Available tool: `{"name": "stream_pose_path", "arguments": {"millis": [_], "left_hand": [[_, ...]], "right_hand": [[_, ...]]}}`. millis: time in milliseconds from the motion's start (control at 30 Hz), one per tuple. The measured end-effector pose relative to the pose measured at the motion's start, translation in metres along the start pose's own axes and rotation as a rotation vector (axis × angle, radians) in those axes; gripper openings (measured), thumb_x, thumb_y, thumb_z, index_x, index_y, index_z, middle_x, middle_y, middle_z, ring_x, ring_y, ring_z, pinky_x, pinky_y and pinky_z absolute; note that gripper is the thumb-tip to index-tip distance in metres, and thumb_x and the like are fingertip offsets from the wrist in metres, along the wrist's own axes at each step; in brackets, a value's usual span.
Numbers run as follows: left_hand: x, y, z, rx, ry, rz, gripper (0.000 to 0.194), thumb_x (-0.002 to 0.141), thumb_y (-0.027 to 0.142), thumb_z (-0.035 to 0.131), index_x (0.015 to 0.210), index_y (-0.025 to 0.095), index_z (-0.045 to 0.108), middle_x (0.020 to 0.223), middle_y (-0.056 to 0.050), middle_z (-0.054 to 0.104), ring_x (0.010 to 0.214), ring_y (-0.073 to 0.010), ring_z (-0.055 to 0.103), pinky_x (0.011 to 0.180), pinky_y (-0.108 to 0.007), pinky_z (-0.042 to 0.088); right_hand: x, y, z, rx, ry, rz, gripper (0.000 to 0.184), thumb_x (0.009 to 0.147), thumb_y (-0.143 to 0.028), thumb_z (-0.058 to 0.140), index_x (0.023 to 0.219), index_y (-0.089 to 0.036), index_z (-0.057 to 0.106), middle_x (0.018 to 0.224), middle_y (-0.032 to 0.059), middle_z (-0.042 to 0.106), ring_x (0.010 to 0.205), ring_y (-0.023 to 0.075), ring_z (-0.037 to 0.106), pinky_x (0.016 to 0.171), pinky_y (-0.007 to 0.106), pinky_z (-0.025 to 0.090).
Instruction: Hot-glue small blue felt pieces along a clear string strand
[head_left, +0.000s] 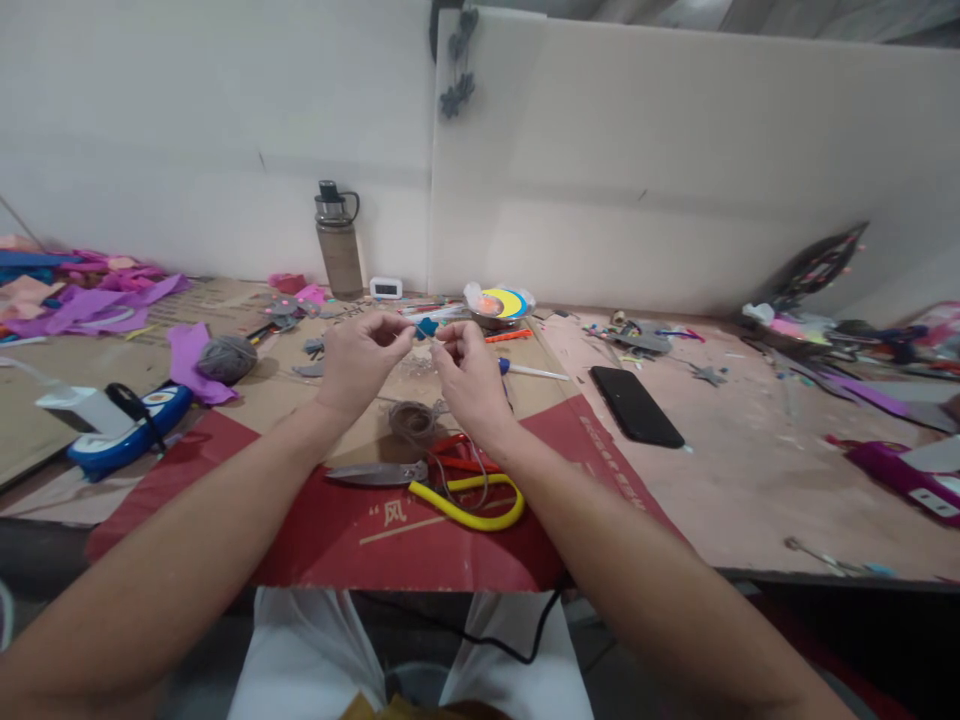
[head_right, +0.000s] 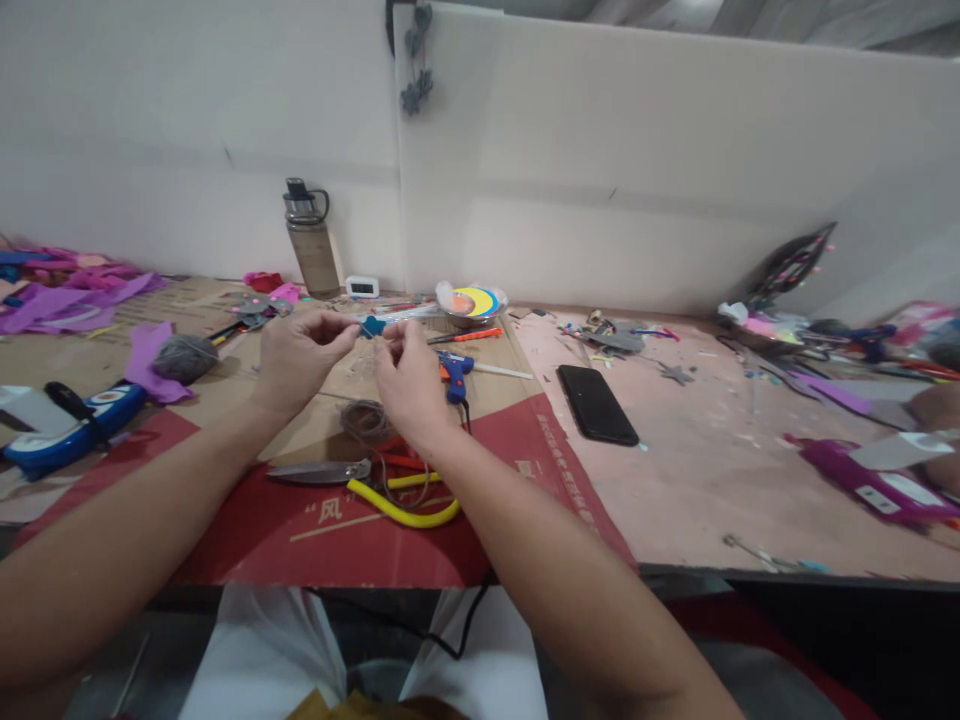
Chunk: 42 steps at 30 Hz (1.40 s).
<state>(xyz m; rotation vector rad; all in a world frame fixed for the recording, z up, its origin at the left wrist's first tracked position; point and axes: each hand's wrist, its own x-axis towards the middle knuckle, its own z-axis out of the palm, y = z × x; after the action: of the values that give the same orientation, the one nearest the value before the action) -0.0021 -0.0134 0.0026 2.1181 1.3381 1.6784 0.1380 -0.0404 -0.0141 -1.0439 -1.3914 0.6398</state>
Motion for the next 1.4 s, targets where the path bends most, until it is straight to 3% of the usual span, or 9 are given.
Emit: {"name": "stream_pose_path", "arguments": {"millis": [133, 333, 733, 1233, 1400], "left_hand": [[0.000, 0.001, -0.001, 0.006, -0.006, 0.004, 0.011, 0.076, 0.027, 0.066, 0.078, 0.019, 0.073, 0.071, -0.001, 0.071, 0.061, -0.0116, 0.060, 0.058, -0.024, 0.044], [-0.001, 0.004, 0.000, -0.010, -0.024, -0.002, 0.014, 0.076, 0.030, 0.065, 0.078, 0.019, 0.073, 0.070, -0.002, 0.071, 0.061, -0.0120, 0.059, 0.057, -0.024, 0.044], [-0.003, 0.002, 0.001, -0.014, -0.047, 0.029, 0.012, 0.076, 0.027, 0.065, 0.079, 0.018, 0.073, 0.072, -0.002, 0.070, 0.063, -0.0121, 0.060, 0.060, -0.024, 0.045], [-0.004, 0.005, 0.002, 0.016, -0.045, 0.073, 0.011, 0.076, 0.024, 0.062, 0.075, 0.018, 0.071, 0.070, -0.001, 0.068, 0.062, -0.0114, 0.058, 0.061, -0.024, 0.044], [-0.003, 0.008, 0.001, -0.040, -0.045, 0.016, 0.012, 0.076, 0.025, 0.061, 0.074, 0.018, 0.070, 0.069, -0.001, 0.068, 0.060, -0.0114, 0.056, 0.057, -0.024, 0.043]], "right_hand": [[-0.002, -0.009, -0.002, -0.096, -0.037, -0.100, 0.008, 0.084, -0.027, 0.053, 0.088, -0.020, 0.053, 0.062, -0.0067, 0.044, 0.058, 0.0095, 0.042, 0.059, 0.025, 0.033], [-0.001, -0.015, -0.006, -0.124, 0.016, -0.098, 0.009, 0.084, -0.030, 0.056, 0.084, -0.021, 0.057, 0.055, -0.0078, 0.038, 0.053, 0.0090, 0.037, 0.056, 0.025, 0.029], [0.003, -0.009, -0.005, -0.114, 0.008, -0.095, 0.018, 0.086, -0.035, 0.052, 0.080, -0.020, 0.060, 0.066, -0.0026, 0.053, 0.063, 0.0110, 0.045, 0.060, 0.025, 0.032], [0.000, -0.009, -0.002, -0.027, -0.022, -0.094, 0.024, 0.086, -0.037, 0.052, 0.072, -0.019, 0.059, 0.064, -0.0032, 0.051, 0.063, 0.0108, 0.044, 0.062, 0.025, 0.034], [0.000, -0.007, -0.002, -0.034, -0.024, -0.082, 0.023, 0.086, -0.037, 0.052, 0.075, -0.019, 0.062, 0.064, -0.0031, 0.053, 0.063, 0.0107, 0.045, 0.062, 0.025, 0.034]]}}
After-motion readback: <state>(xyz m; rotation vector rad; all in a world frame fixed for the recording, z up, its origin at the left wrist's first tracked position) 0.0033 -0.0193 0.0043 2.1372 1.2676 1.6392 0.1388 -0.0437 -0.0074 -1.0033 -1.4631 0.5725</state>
